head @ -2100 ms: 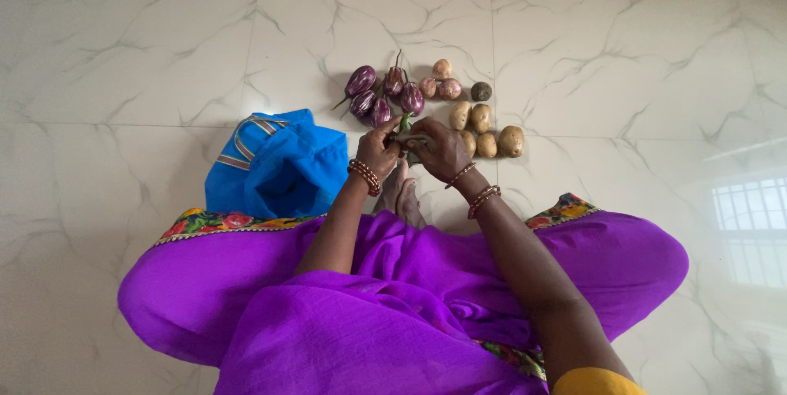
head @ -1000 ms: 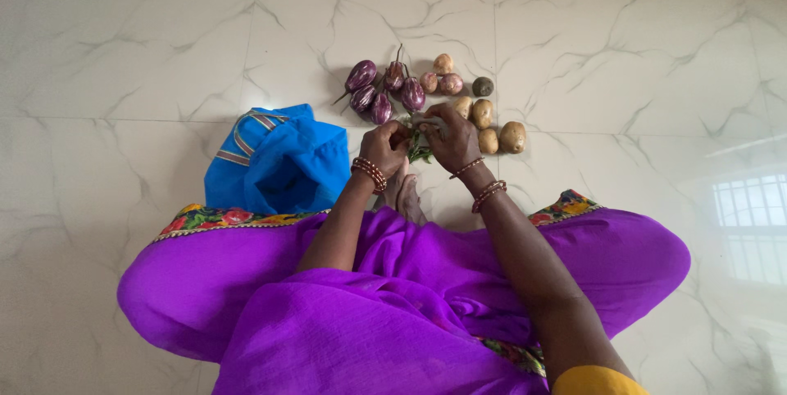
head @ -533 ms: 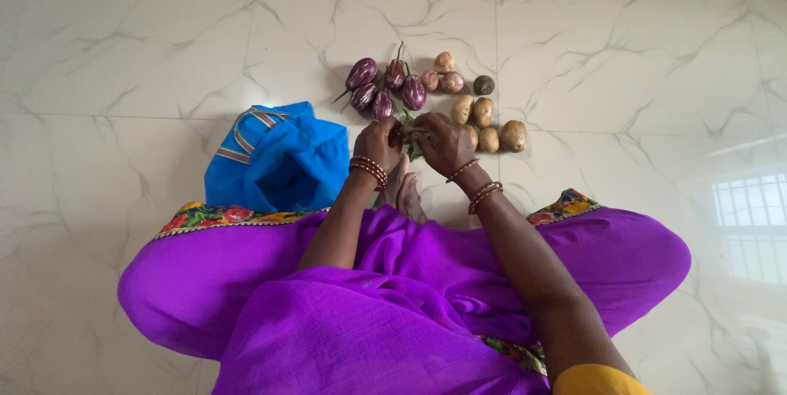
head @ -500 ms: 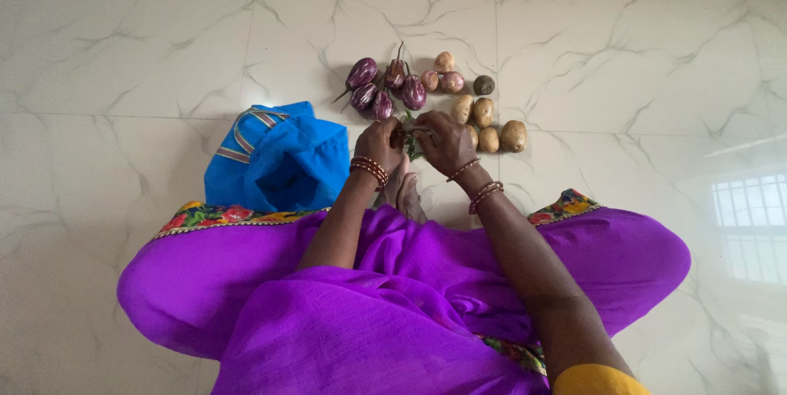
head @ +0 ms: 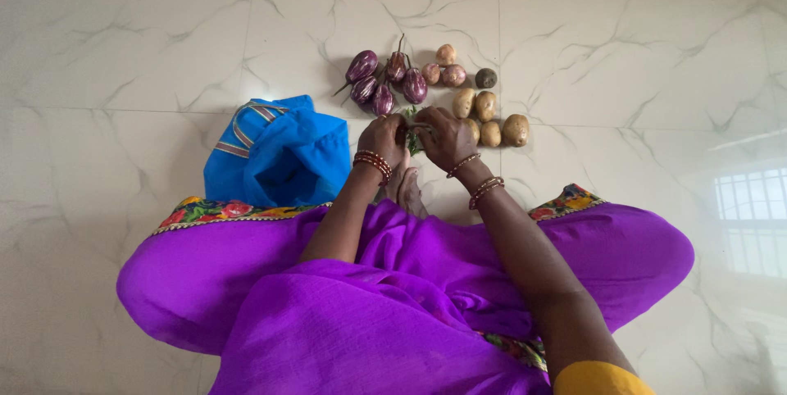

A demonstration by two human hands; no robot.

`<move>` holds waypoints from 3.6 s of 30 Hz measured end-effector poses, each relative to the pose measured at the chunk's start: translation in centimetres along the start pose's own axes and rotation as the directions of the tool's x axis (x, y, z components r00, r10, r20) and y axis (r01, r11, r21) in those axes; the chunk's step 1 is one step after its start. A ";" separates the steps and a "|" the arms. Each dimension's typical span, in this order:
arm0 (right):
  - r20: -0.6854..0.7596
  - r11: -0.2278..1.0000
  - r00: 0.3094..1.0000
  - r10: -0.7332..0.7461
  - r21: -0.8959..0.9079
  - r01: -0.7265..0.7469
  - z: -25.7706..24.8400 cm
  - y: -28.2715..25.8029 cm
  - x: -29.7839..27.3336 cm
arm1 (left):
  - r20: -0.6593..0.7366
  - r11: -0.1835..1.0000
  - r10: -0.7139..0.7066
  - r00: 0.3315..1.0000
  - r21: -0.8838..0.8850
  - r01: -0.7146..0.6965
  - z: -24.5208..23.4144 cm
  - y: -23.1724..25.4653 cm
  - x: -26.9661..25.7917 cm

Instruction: The person sits on the floor and sorts vegetables from a blue bag onto the tiled floor. They handle green chilies, purple eggplants, and potatoes, placing them into separate piles.

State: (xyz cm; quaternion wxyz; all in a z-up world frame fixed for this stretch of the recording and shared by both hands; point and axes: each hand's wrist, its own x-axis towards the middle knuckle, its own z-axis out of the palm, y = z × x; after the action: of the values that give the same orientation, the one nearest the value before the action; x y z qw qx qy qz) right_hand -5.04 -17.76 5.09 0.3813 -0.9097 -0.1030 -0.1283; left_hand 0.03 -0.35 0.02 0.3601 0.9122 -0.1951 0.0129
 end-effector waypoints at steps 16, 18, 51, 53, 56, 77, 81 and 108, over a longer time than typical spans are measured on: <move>-0.272 0.992 0.954 0.123 -0.003 -0.129 -4.1 4.6 0.9 | 0.219 0.941 0.029 0.975 0.323 -0.101 9.9 -8.8 4.7; -0.273 0.988 0.951 0.143 -0.013 -0.153 -4.5 4.8 0.7 | 0.246 0.944 -0.014 0.969 0.323 -0.068 11.1 -9.5 5.0; -0.233 0.987 0.960 0.155 0.001 -0.160 -4.5 3.9 0.3 | 0.256 0.945 -0.228 0.940 0.292 0.149 12.3 -16.1 4.4; -0.246 0.990 0.960 0.136 0.006 -0.139 -4.5 4.0 0.3 | 0.268 0.935 -0.202 0.942 0.340 0.103 11.6 -16.9 5.0; -0.254 0.995 0.964 0.085 -0.036 -0.097 -4.7 4.3 0.5 | 0.349 0.926 -0.194 0.917 0.373 0.053 8.7 -16.5 6.2; -0.235 0.994 0.967 0.098 -0.019 -0.105 -5.2 3.6 0.4 | 0.394 0.618 -0.767 0.507 0.668 0.415 -8.9 -23.9 -2.0; -0.237 0.995 0.967 0.093 -0.017 -0.099 -5.1 3.6 0.5 | 0.277 0.638 -0.706 0.652 0.650 0.414 -9.7 -23.2 -1.5; -0.218 0.998 0.974 0.061 -0.010 -0.065 -4.8 1.3 1.0 | 0.460 0.527 -0.846 0.269 0.794 0.303 -7.8 -25.8 -2.6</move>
State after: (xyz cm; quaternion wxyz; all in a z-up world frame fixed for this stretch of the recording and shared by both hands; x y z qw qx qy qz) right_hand -4.46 -22.06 7.77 0.3863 -0.8963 -0.0307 -0.2158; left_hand 7.98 22.88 -11.47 -0.0859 0.8628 0.0461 -0.4961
